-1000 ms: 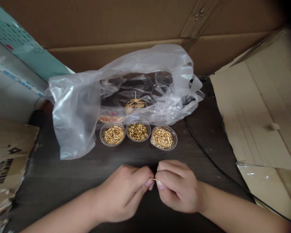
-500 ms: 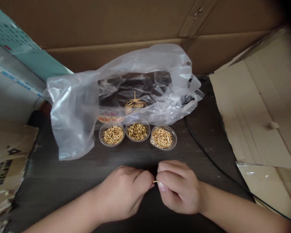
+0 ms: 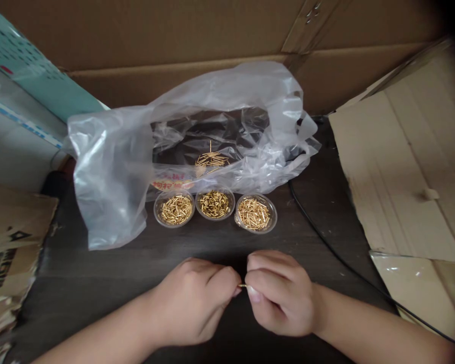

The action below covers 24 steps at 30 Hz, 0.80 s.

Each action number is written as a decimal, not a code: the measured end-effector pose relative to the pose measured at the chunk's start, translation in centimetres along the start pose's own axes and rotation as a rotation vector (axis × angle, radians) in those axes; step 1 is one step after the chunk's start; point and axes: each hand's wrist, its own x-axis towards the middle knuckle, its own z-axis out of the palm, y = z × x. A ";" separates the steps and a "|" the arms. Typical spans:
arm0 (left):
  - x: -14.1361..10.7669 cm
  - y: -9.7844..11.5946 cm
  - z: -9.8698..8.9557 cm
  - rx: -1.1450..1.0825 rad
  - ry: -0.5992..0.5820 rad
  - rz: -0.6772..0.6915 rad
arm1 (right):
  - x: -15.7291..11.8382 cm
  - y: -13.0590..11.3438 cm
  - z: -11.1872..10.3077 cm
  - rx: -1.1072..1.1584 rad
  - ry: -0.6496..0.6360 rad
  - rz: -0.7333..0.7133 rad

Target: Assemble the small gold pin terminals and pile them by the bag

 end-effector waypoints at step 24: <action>0.1 -0.1 -0.3 -0.175 -0.092 -0.089 | -0.2 0.1 -0.5 -0.161 -0.104 -0.037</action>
